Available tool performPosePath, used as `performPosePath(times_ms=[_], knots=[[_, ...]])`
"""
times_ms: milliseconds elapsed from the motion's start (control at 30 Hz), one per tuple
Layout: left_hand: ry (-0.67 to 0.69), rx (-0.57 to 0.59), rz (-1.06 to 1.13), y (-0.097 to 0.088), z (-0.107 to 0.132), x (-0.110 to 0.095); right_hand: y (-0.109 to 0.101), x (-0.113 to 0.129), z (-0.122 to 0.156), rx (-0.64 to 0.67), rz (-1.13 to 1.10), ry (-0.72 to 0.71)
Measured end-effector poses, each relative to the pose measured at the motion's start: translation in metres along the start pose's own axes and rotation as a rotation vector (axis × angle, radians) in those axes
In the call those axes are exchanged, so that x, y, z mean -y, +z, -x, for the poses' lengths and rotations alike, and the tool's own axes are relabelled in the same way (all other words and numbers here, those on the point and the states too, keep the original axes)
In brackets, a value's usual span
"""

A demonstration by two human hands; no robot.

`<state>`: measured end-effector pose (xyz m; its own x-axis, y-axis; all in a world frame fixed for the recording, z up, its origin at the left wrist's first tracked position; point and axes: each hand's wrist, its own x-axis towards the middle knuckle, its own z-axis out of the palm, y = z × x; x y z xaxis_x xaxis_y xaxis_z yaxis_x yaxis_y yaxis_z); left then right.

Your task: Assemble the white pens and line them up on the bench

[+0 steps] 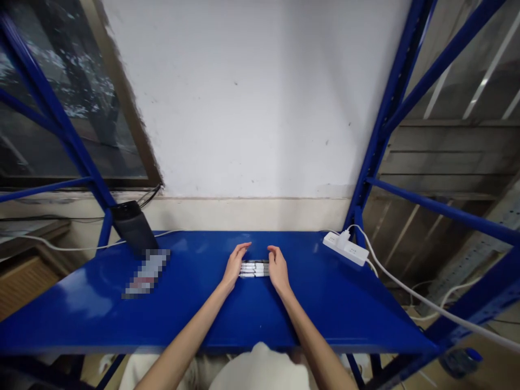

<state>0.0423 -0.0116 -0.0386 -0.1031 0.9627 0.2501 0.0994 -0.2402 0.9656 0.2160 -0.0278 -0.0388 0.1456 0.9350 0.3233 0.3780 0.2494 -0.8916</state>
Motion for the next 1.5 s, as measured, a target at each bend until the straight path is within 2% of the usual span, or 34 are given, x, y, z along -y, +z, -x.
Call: performPosePath(times_ms=[300,700,833,967,1100,1233,1367,1500], knots=[[0.011,0.011,0.177,0.001,0.000,-0.001,-0.005,0.005,-0.001,-0.017,-0.102,0.032],[-0.041,0.025,0.326,0.001,-0.001,0.003,-0.003,0.004,0.000,0.001,-0.213,0.050],[-0.050,-0.016,0.385,0.003,-0.001,0.009,-0.007,-0.005,-0.003,0.015,-0.292,0.079],[-0.104,-0.082,0.470,0.006,-0.004,0.017,-0.008,-0.015,-0.012,-0.003,-0.505,0.189],[-0.140,-0.086,0.503,0.012,-0.021,0.021,-0.005,-0.016,-0.030,-0.020,-0.524,0.182],[-0.127,-0.055,0.457,0.021,-0.051,0.023,-0.003,-0.016,-0.060,-0.044,-0.482,0.120],[-0.117,-0.024,0.425,0.029,-0.085,0.028,0.002,-0.023,-0.092,-0.063,-0.440,0.132],[-0.080,0.010,0.370,0.033,-0.106,0.033,0.007,-0.031,-0.110,-0.029,-0.376,0.139]])
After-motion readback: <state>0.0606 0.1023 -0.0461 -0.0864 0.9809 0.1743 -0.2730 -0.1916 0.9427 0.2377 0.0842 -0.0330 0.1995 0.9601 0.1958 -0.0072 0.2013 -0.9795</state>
